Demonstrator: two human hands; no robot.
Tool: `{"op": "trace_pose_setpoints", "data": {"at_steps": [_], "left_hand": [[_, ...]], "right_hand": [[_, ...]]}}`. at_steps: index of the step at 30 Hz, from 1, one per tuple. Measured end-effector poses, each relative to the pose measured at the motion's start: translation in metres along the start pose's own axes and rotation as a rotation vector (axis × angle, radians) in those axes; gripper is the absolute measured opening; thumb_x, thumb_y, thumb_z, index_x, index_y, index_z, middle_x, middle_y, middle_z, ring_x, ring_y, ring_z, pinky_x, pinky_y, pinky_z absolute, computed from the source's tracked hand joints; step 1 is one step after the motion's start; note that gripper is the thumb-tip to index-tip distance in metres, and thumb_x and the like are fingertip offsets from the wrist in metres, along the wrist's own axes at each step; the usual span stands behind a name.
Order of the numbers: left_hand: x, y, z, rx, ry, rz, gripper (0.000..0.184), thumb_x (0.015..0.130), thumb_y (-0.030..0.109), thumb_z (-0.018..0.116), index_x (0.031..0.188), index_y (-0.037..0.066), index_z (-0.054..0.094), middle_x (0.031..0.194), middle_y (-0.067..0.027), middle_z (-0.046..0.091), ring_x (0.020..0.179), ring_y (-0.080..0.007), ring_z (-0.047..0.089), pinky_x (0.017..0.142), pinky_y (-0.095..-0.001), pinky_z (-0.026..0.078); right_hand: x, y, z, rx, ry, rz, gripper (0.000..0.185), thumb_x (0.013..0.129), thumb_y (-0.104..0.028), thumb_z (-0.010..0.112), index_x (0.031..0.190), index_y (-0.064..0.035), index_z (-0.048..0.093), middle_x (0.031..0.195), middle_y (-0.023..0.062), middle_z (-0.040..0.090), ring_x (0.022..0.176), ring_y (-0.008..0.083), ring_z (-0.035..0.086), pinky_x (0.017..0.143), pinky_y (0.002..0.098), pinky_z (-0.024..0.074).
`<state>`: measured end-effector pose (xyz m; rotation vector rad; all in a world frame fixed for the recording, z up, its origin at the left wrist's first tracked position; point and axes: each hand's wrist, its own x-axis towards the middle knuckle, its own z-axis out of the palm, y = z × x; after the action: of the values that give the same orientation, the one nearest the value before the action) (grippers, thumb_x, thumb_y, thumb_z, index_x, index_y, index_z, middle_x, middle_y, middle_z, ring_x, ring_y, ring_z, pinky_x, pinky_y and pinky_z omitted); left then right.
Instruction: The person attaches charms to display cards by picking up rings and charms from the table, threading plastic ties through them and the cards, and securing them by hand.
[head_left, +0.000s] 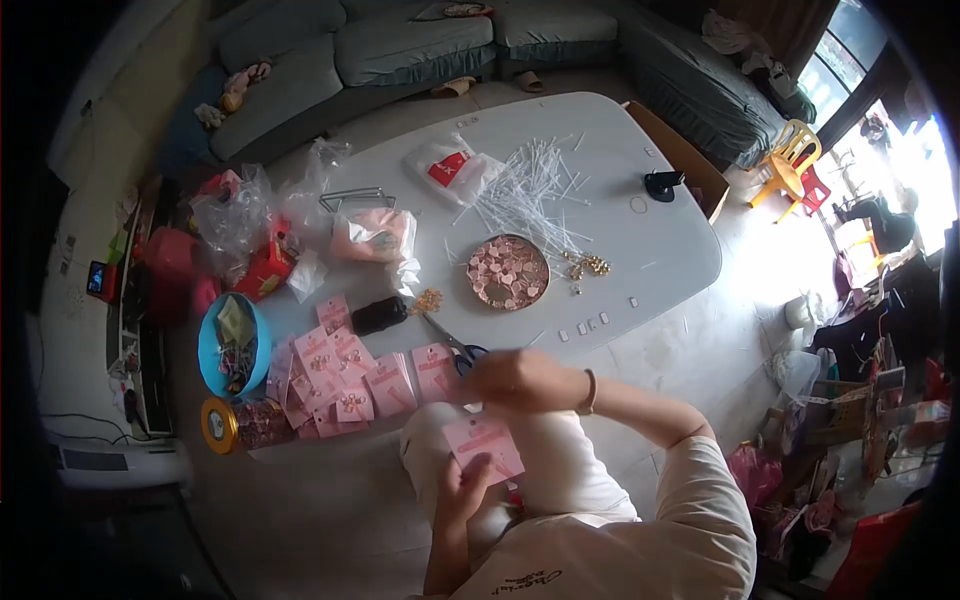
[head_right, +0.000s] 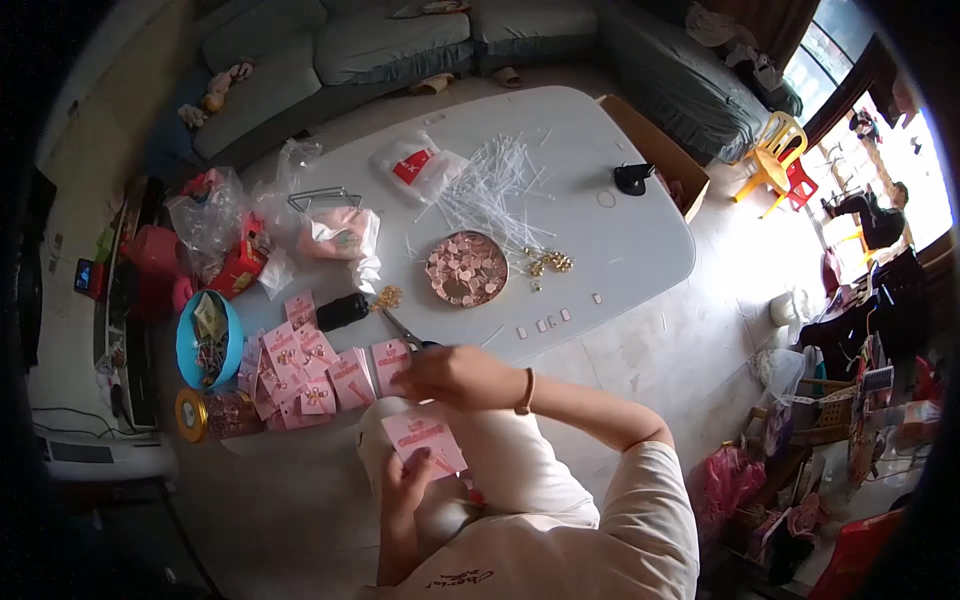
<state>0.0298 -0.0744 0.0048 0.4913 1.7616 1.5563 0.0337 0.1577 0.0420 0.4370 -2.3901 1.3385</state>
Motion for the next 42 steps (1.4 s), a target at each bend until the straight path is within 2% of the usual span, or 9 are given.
{"op": "trace_pose_setpoints", "data": {"at_steps": [5,7,9,13,19,29,34,38,42], "left_hand": [[-0.022,-0.004,-0.005,-0.272,0.115,0.038,0.017,0.083,0.007,0.059,0.099,0.001,0.058,0.086,-0.0041,0.061,0.07,-0.0108,0.052,0.066,-0.0226,0.043],[-0.026,-0.017,-0.009,-0.271,0.075,0.05,0.02,0.085,0.006,0.056,0.104,0.001,0.055,0.09,-0.0054,0.06,0.074,-0.0121,0.054,0.07,-0.0234,0.043],[-0.027,-0.022,-0.008,-0.272,0.057,0.048,0.022,0.086,0.006,0.055,0.107,0.001,0.054,0.092,-0.0061,0.06,0.076,-0.0128,0.055,0.071,-0.0238,0.044],[-0.034,-0.024,-0.003,-0.391,0.07,0.03,0.025,0.087,0.006,0.054,0.111,0.002,0.051,0.096,-0.0073,0.06,0.077,-0.0132,0.055,0.072,-0.0246,0.045],[-0.034,-0.035,-0.004,-0.509,0.13,0.024,0.028,0.088,0.006,0.054,0.115,0.003,0.048,0.099,-0.0081,0.059,0.08,-0.0138,0.055,0.073,-0.0255,0.045],[-0.017,-0.022,0.008,-0.676,0.024,0.044,0.029,0.086,0.005,0.056,0.114,0.0,0.051,0.105,-0.0115,0.06,0.086,-0.0163,0.058,0.077,-0.0243,0.046],[0.007,-0.003,0.014,-0.592,-0.028,0.077,0.043,0.087,0.011,0.056,0.127,0.002,0.042,0.124,-0.0166,0.052,0.097,-0.0204,0.058,0.082,-0.0305,0.048],[0.03,0.01,0.023,-0.596,0.09,0.255,0.055,0.087,0.015,0.057,0.134,0.0,0.034,0.133,-0.0191,0.045,0.099,-0.0228,0.06,0.08,-0.0303,0.05],[0.028,0.066,0.033,-0.597,-0.143,0.414,0.051,0.087,0.022,0.06,0.128,0.0,0.041,0.128,-0.0176,0.048,0.088,-0.0251,0.063,0.076,-0.0341,0.053]], "right_hand": [[-0.02,0.15,-0.088,-0.933,0.466,0.517,0.017,0.079,-0.013,0.053,0.086,-0.008,0.068,0.085,0.0066,0.066,0.067,0.0293,0.059,0.066,0.0385,0.0456],[-0.048,0.195,-0.119,-0.795,0.297,0.929,0.02,0.078,-0.021,0.056,0.088,-0.009,0.068,0.086,0.0055,0.066,0.073,0.0286,0.059,0.069,0.038,0.0448],[-0.054,0.201,-0.124,-0.681,0.249,1.03,0.024,0.077,-0.029,0.059,0.088,-0.0101,0.069,0.091,0.0038,0.066,0.084,0.0255,0.059,0.076,0.0359,0.0429],[-0.051,0.204,-0.1,-0.754,0.374,0.76,0.018,0.076,-0.025,0.058,0.084,-0.0114,0.068,0.091,0.0047,0.065,0.09,0.0259,0.055,0.082,0.0363,0.0385],[-0.032,0.252,-0.073,-0.974,0.665,0.721,0.019,0.075,-0.028,0.06,0.082,-0.0119,0.069,0.085,0.0046,0.064,0.09,0.0249,0.054,0.081,0.0354,0.0378],[-0.027,0.231,-0.11,-0.72,0.645,0.761,0.018,0.076,-0.025,0.06,0.079,-0.0102,0.069,0.083,0.0073,0.064,0.079,0.024,0.056,0.074,0.0354,0.0418],[-0.021,0.193,-0.126,-0.221,0.686,0.651,0.011,0.078,-0.014,0.061,0.079,-0.0058,0.069,0.077,0.0049,0.063,0.062,0.0156,0.053,0.061,0.027,0.0437],[-0.01,0.062,-0.104,0.372,0.437,0.56,0.007,0.08,-0.005,0.061,0.08,0.0011,0.063,0.074,0.0011,0.06,0.065,0.0096,0.051,0.06,0.0226,0.0421],[-0.017,-0.049,-0.073,0.156,0.029,0.122,0.008,0.072,0.003,0.066,0.076,-0.002,0.062,0.073,0.0062,0.061,0.059,0.0141,0.053,0.056,0.0243,0.0441]]}}
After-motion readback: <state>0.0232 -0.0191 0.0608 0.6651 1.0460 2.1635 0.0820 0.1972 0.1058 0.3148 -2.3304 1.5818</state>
